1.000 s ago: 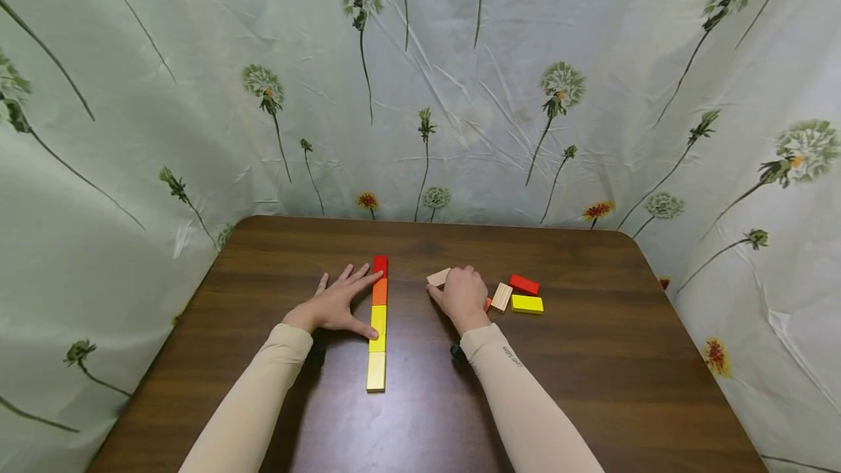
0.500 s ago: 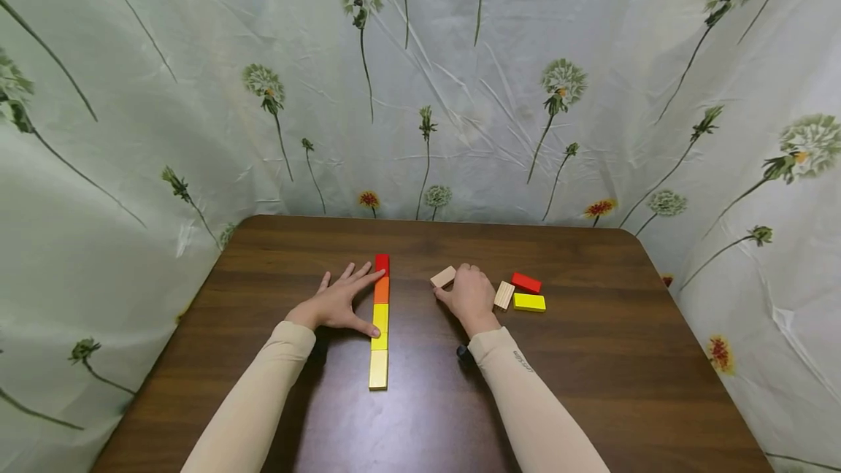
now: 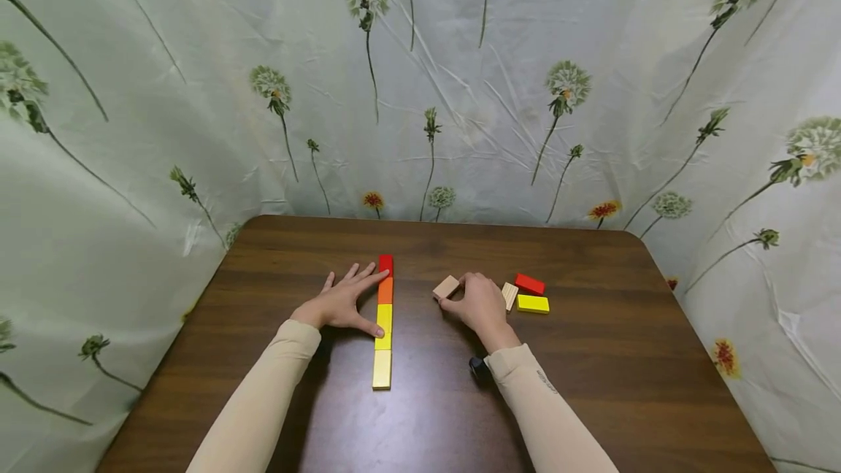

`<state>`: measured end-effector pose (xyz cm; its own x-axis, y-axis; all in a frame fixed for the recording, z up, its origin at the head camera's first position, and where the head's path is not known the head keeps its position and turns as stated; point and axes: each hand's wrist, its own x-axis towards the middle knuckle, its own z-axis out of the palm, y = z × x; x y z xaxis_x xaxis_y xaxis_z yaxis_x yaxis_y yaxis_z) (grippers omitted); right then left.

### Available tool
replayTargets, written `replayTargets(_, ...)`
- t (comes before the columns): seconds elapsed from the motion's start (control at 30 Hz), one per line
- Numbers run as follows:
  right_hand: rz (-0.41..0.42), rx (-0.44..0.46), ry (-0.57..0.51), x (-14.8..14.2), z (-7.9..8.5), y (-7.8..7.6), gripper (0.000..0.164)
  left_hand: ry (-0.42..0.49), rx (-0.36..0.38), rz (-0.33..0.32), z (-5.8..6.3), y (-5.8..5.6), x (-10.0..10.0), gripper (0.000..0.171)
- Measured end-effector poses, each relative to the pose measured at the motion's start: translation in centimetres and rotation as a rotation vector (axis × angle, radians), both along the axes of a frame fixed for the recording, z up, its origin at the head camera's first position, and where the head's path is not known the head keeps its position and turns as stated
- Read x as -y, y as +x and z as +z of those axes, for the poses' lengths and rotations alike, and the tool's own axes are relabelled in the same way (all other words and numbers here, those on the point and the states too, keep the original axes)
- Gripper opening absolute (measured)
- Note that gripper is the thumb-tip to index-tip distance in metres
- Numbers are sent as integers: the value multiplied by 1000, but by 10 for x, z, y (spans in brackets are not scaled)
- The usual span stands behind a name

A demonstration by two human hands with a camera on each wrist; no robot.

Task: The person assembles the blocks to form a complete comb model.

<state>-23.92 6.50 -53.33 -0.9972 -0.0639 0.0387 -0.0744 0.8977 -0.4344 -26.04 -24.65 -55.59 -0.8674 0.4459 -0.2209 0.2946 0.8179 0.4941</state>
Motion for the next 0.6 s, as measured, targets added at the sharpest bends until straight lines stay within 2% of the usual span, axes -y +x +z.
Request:
replayTargets(0.17,63,-9,-40,2,2,14,53,1,7,-6,9,4,-2,128)
replayTargets(0.47,191,-5,-80,9,15,42,56,8,-12,8,-1,-1,0,130)
replayTargets(0.6,259,4,-97,11,18,55,57,6,4,11,-3,-2,1,131)
